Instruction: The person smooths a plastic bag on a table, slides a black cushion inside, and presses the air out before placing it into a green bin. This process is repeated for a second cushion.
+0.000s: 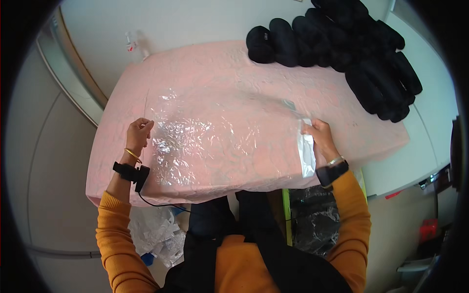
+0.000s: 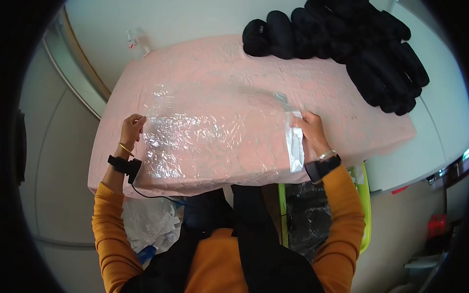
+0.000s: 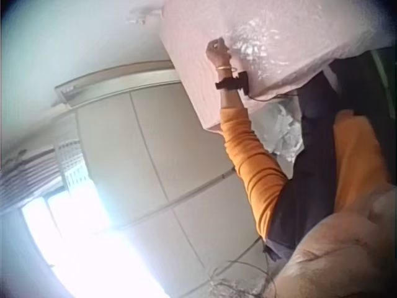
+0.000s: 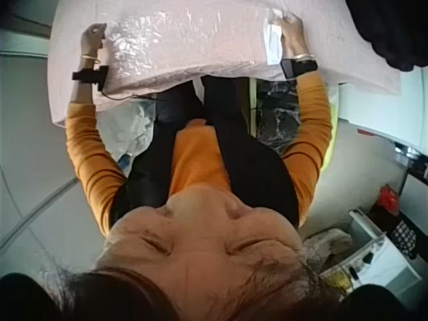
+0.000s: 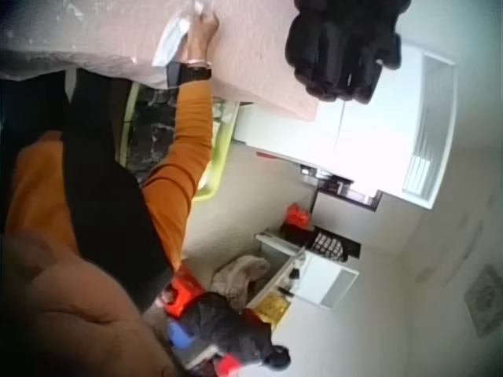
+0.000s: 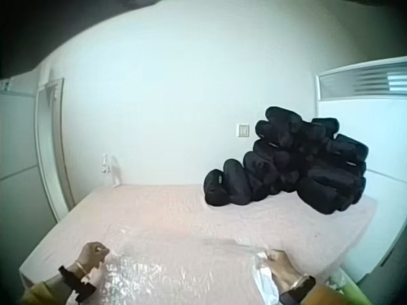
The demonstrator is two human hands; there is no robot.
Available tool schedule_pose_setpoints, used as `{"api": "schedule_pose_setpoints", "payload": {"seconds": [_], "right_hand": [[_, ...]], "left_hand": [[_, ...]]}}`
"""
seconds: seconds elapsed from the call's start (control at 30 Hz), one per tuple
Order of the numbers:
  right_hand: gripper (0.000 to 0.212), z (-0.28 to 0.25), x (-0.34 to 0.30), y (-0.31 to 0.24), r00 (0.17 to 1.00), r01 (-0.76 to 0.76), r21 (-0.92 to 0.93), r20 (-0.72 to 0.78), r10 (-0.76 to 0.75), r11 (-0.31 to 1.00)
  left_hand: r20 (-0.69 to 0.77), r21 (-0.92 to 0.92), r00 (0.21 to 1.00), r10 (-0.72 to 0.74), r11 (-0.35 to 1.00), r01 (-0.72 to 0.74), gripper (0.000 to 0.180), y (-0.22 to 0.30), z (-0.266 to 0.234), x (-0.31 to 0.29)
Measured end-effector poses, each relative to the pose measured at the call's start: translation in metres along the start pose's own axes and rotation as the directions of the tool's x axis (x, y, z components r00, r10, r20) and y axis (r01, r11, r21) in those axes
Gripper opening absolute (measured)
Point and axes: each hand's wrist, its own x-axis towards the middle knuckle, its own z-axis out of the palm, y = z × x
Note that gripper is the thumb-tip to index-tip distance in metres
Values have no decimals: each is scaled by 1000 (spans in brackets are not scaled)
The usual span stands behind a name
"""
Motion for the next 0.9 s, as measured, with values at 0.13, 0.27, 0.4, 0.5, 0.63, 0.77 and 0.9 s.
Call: {"api": "schedule_pose_setpoints", "payload": {"seconds": [0.13, 0.27, 0.4, 0.5, 0.63, 0.77, 0.9], "right_hand": [[27, 4, 2, 0, 1000, -1, -116, -31, -2, 993], [40, 12, -26, -13, 977, 84, -258, -167, -130, 963], [51, 38, -62, -34, 815, 449, -727, 95, -571, 519], [58, 58, -82, -30, 793, 556, -709, 294, -534, 435], [67, 63, -85, -25, 838, 537, -743, 418, -350, 400], [73, 67, -85, -39, 843, 537, -713, 435, -318, 450], [73, 98, -90, -45, 779, 621, -675, 479, -405, 397]], "left_hand": [[5, -21, 998, -55, 998, 55, 27, 1, 3, 1], [6, -182, 992, -130, 975, 129, 46, 3, 6, -10], [68, -118, 993, -102, 987, 109, 66, -5, 2, -21], [123, -39, 992, 25, 999, -20, 75, -18, -6, -14], [85, 66, 996, -21, 998, 15, 78, -11, -13, -10], [94, 614, 856, 509, 647, -452, 76, 8, -5, -33], [204, 391, 692, 693, 590, -706, 70, 58, 76, -78]]}}
